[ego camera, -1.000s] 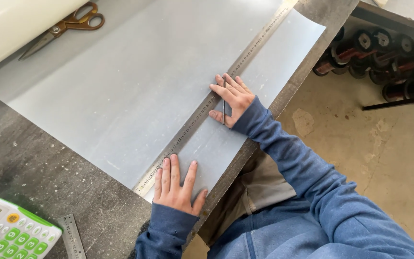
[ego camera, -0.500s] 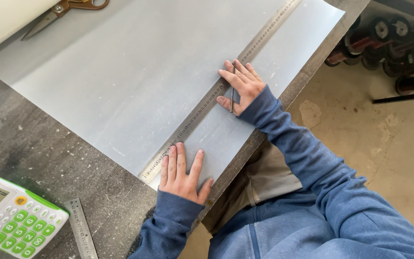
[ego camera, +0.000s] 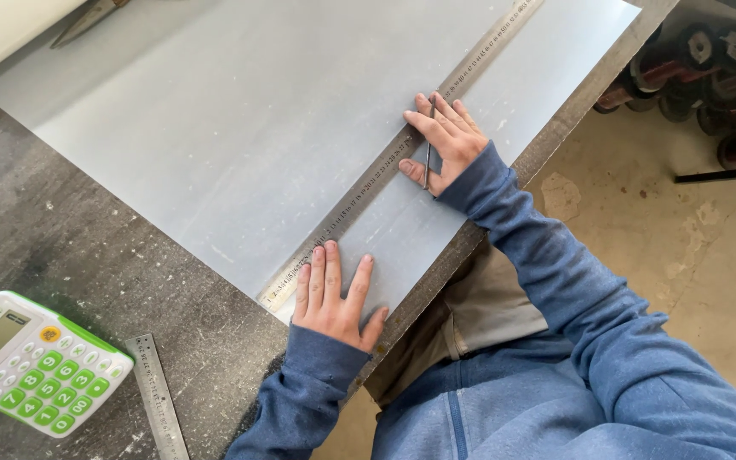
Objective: Measure and mark layout lines on a sheet of material using a ruler and a scribe.
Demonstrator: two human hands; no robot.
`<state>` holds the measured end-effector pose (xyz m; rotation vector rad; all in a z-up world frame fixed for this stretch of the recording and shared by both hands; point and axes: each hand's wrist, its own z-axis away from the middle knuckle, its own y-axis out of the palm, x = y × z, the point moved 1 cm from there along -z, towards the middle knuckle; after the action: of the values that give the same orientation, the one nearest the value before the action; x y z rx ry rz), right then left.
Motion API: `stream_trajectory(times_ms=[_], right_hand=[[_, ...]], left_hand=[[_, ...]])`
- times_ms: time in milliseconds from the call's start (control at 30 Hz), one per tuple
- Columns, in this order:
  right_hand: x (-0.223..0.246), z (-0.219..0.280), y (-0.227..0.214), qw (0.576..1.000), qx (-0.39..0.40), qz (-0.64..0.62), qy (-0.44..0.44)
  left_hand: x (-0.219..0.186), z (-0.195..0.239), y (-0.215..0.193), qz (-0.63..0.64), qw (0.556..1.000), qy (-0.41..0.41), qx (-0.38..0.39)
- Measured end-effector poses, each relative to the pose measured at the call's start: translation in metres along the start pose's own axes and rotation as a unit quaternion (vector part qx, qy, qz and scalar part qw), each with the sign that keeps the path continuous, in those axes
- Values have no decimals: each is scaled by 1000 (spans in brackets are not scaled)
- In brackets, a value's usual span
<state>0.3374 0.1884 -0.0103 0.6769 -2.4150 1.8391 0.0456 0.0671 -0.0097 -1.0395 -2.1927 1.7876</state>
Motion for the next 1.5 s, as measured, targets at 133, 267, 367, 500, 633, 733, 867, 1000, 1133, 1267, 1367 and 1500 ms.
stream_trajectory(times_ms=[133,267,367,500,633,733,867,1000,1133,1267,1367,1500], right_hand=[[0,1,-1,1000,4,1,0],[0,1,0,1000,-1,-1,4],[0,1,-1,1000,-2,-4,6],[1,-1,-2,1000,3,-2,-8],[-4,-3,-1,997,13,-36,-60],[3,-2,-1,992,-20,-41,-121],[-4,8,0,995,-4,-1,-101],[-12,8,0,992,-13,7,-127],[-13,9,0,991,-24,11,-130],[-17,12,3,993,-13,0,-115],[-18,13,3,994,-10,-3,-111],[-17,12,3,994,-6,-17,-109]], left_hand=[[0,0,-1,3,1000,-2,0],[0,0,1,-1,1000,2,-5],[0,0,0,-1,1000,3,-4],[0,-1,0,-3,1000,2,6],[-3,-2,-6,12,999,-42,30],[0,4,-8,31,997,-49,52],[-1,5,-9,9,998,-32,50],[-2,3,-9,9,998,-30,49],[-2,4,-7,4,999,-30,44],[-3,4,-8,-3,999,-27,45],[-4,3,-9,0,998,-30,47],[-3,3,-10,0,998,-34,49]])
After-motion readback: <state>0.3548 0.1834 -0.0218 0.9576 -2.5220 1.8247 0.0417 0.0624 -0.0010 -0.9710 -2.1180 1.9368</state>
